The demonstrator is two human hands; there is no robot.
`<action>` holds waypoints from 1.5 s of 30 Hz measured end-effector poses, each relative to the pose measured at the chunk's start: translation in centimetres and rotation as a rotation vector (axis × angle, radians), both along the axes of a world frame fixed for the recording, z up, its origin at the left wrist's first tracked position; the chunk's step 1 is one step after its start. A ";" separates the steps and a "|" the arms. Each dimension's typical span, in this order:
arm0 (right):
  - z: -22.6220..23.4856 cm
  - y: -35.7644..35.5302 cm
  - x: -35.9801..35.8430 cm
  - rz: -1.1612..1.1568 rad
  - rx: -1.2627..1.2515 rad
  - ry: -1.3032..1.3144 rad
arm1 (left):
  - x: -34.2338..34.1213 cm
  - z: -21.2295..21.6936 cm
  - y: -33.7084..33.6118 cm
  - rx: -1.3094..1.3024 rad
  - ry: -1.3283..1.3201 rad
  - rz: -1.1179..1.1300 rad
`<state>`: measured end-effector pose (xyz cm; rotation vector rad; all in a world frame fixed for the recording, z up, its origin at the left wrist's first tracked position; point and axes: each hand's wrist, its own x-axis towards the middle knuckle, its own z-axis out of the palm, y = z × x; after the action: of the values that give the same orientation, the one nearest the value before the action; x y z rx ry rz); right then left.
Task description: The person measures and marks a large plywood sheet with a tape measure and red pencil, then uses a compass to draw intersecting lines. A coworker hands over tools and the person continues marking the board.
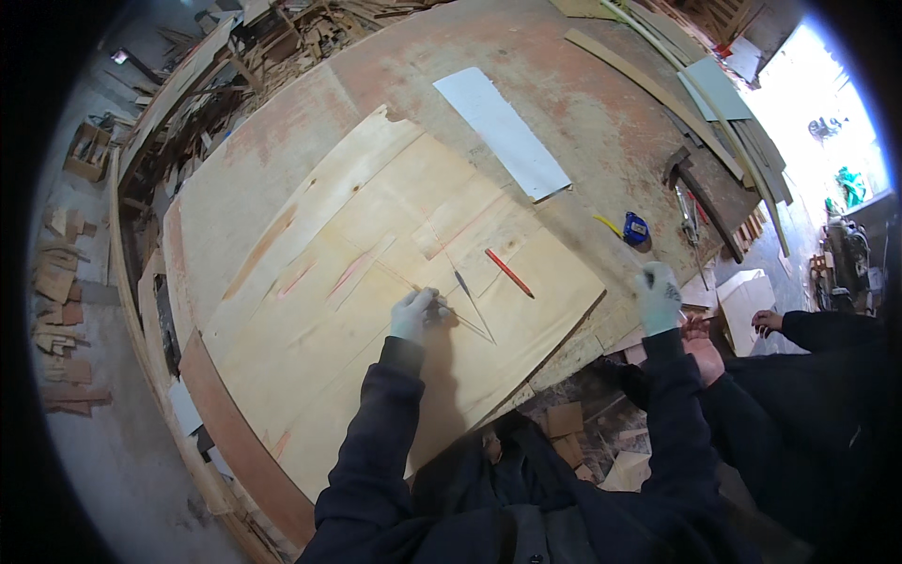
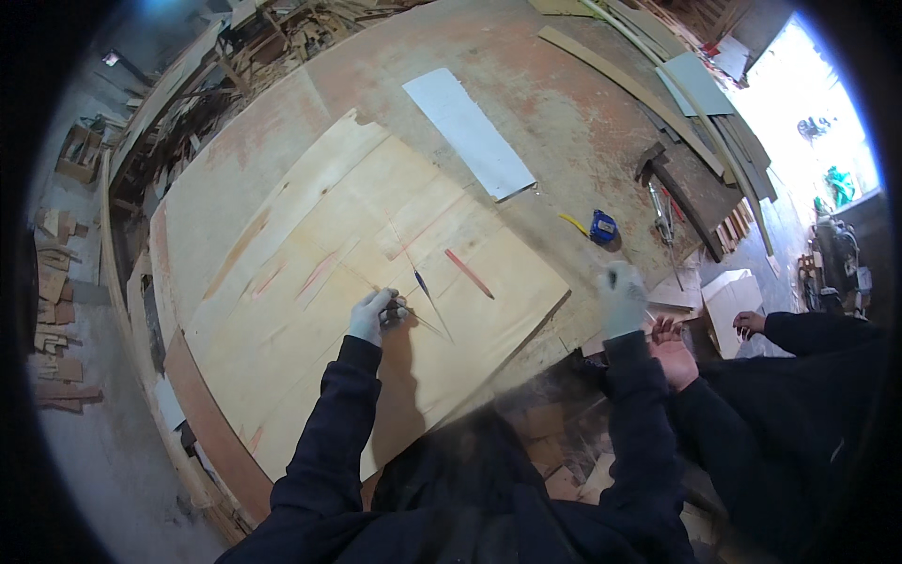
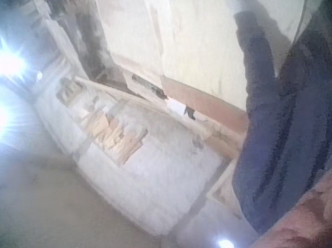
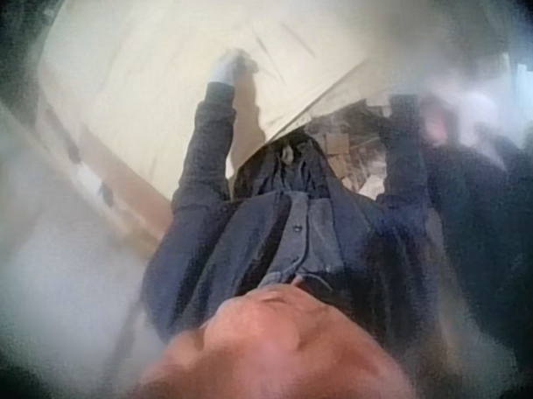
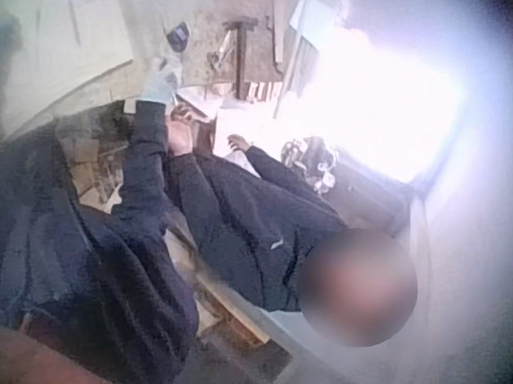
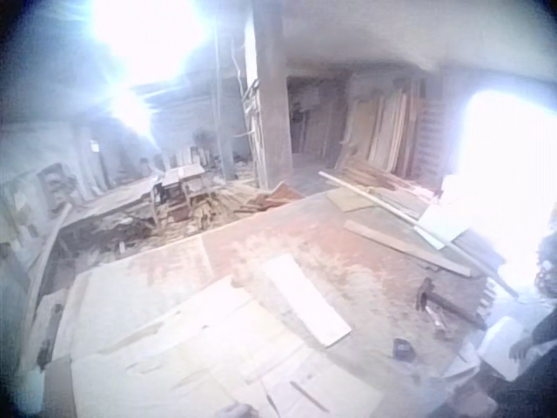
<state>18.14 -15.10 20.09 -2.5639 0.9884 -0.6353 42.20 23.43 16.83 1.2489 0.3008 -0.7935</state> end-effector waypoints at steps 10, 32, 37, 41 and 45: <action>5.4 17.5 -5.6 0.062 0.135 0.113 | 2.8 0.0 8.6 -0.429 0.050 0.151; 4.9 27.9 -11.9 0.005 0.707 0.054 | 4.2 4.9 22.7 -0.513 -0.098 0.342; 5.4 27.7 -7.4 -0.091 1.494 -0.133 | 1.9 3.3 21.9 -0.490 -0.042 0.282; 4.8 27.6 -2.9 -0.171 2.045 -0.381 | -0.6 1.9 21.4 -0.389 0.011 0.296; 4.6 28.0 0.4 -0.162 2.201 -0.612 | -2.5 1.3 21.6 -0.396 0.027 0.249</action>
<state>18.52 12.86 24.72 -0.3167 0.7318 -0.0365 39.73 44.99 18.18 0.8111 0.2969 -0.6181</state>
